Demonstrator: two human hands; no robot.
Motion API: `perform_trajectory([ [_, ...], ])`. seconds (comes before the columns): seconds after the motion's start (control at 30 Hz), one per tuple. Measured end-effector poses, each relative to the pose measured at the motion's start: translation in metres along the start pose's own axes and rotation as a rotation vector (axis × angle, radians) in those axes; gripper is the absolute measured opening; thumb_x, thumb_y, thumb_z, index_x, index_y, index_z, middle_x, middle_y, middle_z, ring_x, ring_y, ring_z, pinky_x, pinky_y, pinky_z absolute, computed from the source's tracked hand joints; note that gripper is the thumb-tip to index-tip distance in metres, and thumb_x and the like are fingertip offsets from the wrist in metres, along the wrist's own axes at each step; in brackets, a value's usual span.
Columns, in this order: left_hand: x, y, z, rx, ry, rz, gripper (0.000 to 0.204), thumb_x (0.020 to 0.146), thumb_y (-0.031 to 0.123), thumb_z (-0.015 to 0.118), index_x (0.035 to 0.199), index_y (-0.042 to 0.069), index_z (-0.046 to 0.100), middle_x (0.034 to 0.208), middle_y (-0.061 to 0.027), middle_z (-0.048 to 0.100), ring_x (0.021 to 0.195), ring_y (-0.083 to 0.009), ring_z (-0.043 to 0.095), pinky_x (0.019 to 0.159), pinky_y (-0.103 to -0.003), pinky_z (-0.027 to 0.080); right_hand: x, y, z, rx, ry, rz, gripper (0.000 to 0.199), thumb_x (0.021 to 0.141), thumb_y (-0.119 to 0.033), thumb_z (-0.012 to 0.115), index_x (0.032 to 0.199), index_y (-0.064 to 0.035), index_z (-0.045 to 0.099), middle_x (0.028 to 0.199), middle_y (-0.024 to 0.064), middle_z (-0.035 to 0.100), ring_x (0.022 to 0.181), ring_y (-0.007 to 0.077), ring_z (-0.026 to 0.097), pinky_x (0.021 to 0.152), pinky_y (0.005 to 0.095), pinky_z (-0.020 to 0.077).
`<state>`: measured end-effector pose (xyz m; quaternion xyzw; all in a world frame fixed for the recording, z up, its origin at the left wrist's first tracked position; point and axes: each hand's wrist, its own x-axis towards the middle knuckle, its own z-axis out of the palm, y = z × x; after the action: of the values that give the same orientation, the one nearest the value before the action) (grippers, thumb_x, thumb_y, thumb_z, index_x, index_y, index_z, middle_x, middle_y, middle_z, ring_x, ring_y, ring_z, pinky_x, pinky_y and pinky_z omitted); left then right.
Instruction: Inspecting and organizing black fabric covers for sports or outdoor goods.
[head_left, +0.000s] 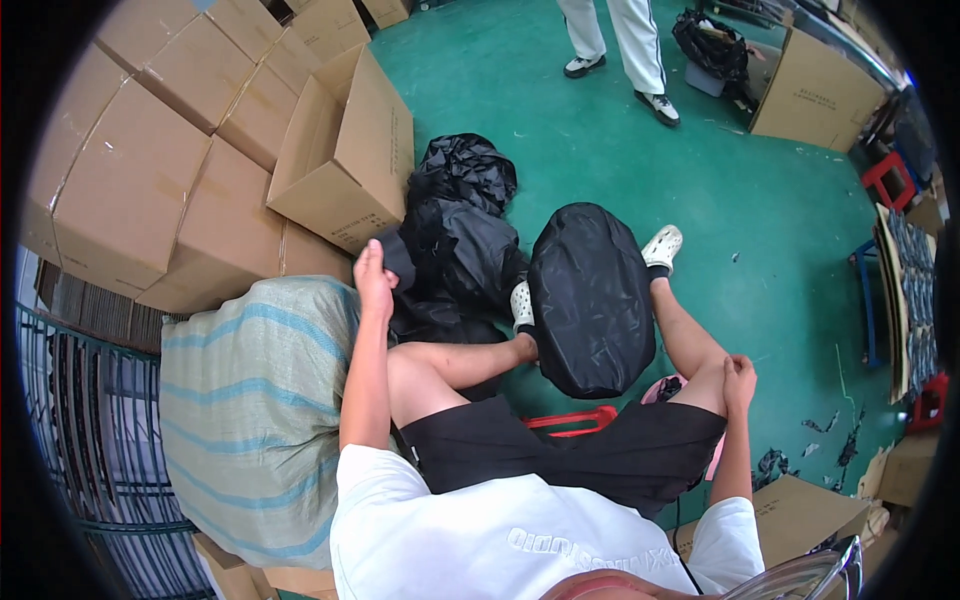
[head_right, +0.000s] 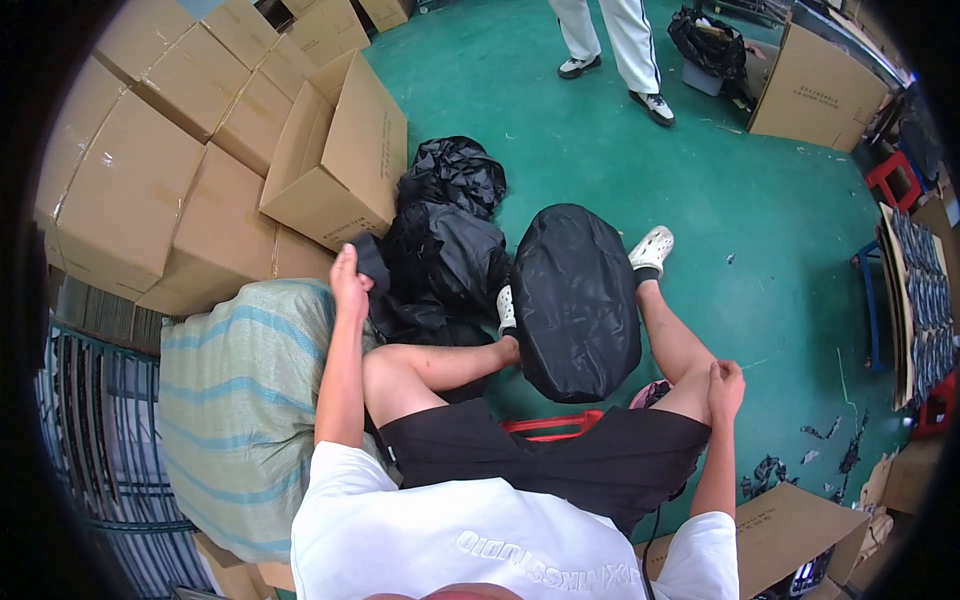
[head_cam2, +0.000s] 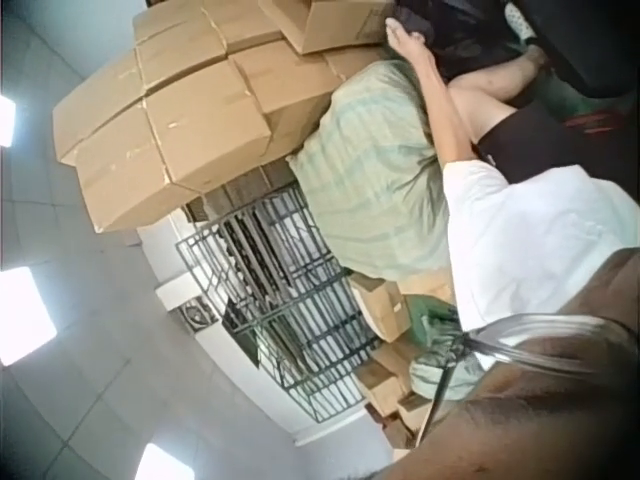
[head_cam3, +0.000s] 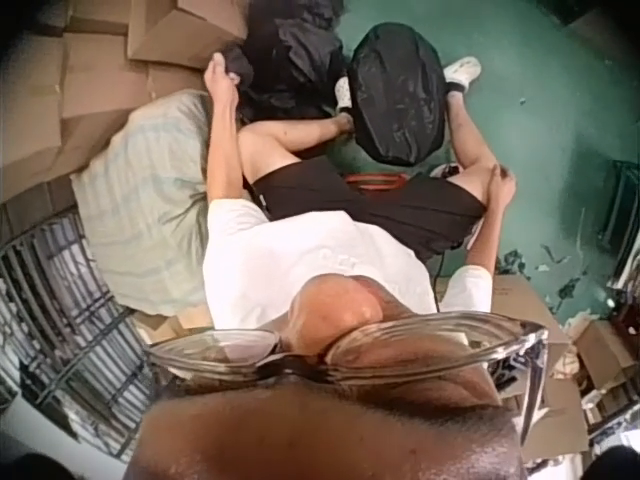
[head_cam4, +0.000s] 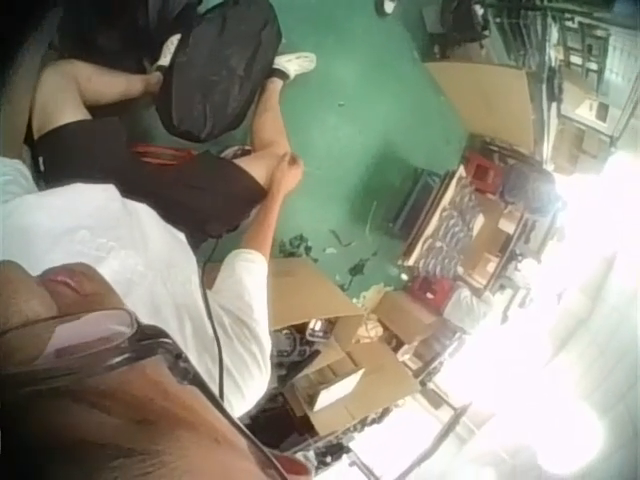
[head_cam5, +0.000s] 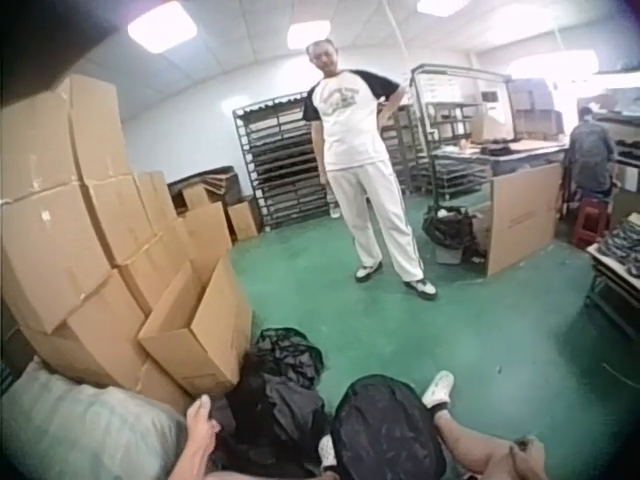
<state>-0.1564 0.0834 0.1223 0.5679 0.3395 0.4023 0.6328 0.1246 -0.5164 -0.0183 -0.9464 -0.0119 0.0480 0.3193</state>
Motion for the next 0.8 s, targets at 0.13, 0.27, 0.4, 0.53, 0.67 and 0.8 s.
perform_trajectory([
  [0.13, -0.022, 0.102, 0.034, -0.243, -0.094, 0.148, 0.025, 0.101, 0.028, 0.052, 0.099, 0.007, 0.065, 0.07, 0.0038, 0.059, 0.045, 0.0002, 0.039, 0.038, -0.016, 0.028, -0.003, 0.004, -0.002, -0.003, 0.009, -0.007, 0.026, 0.087, -0.024, 0.064, 0.098, -0.0009, 0.068, 0.096, 0.0172, 0.069, 0.091, 0.0321, 0.066, 0.082, 0.0397, 0.0505],
  [0.27, -0.062, 0.148, 0.088, -0.285, -0.445, 0.229, 0.02, 0.091, 0.019, 0.061, 0.102, 0.003, 0.063, 0.082, -0.0016, 0.066, 0.054, -0.0054, 0.053, 0.047, -0.02, 0.041, -0.027, -0.036, -0.01, -0.081, 0.126, -0.23, 0.028, 0.086, -0.026, 0.064, 0.099, -0.001, 0.068, 0.098, 0.0178, 0.069, 0.093, 0.0343, 0.065, 0.085, 0.0408, 0.0499],
  [0.4, -0.152, 0.153, 0.164, -0.114, -1.026, 0.251, 0.018, 0.08, 0.014, 0.07, 0.071, 0.002, 0.06, 0.068, -0.0016, 0.06, 0.055, -0.0059, 0.052, 0.05, -0.024, 0.039, -0.053, -0.111, 0.008, 0.567, -0.523, -0.274, 0.05, 0.095, -0.045, 0.053, 0.119, -0.0026, 0.063, 0.116, 0.0137, 0.065, 0.111, 0.0269, 0.059, 0.095, 0.0404, 0.045],
  [0.53, -0.244, 0.073, 0.204, 0.202, -1.744, 0.22, 0.038, 0.084, 0.021, 0.065, 0.062, 0.003, 0.04, 0.048, -0.011, 0.039, 0.042, -0.0234, 0.04, 0.045, -0.038, 0.031, -0.081, -0.185, 0.032, 1.749, -1.204, 0.603, 0.071, 0.092, -0.061, 0.049, 0.133, -0.0042, 0.05, 0.125, 0.0139, 0.06, 0.112, 0.0304, 0.059, 0.098, 0.047, 0.0458],
  [0.67, -0.318, 0.023, 0.21, 0.371, -2.07, 0.167, 0.035, 0.09, 0.029, 0.06, 0.07, 0.003, 0.049, 0.06, -0.0137, 0.054, 0.055, -0.0313, 0.054, 0.053, -0.043, 0.039, -0.081, -0.206, 0.045, 1.826, -1.081, 0.781, 0.046, 0.085, -0.039, 0.064, 0.112, -0.0012, 0.064, 0.102, 0.0137, 0.07, 0.093, 0.0308, 0.067, 0.092, 0.0435, 0.0513],
  [0.8, -0.225, 0.074, 0.158, 0.3, -1.984, -0.224, 0.032, 0.098, 0.036, 0.053, 0.104, 0.007, 0.064, 0.081, -0.0091, 0.063, 0.076, -0.0244, 0.063, 0.07, -0.037, 0.05, -0.069, -0.161, 0.099, 1.294, -1.031, 0.373, 0.024, 0.071, -0.014, 0.062, 0.088, 0.0014, 0.07, 0.085, 0.0115, 0.07, 0.078, 0.0204, 0.066, 0.08, 0.0331, 0.052],
])
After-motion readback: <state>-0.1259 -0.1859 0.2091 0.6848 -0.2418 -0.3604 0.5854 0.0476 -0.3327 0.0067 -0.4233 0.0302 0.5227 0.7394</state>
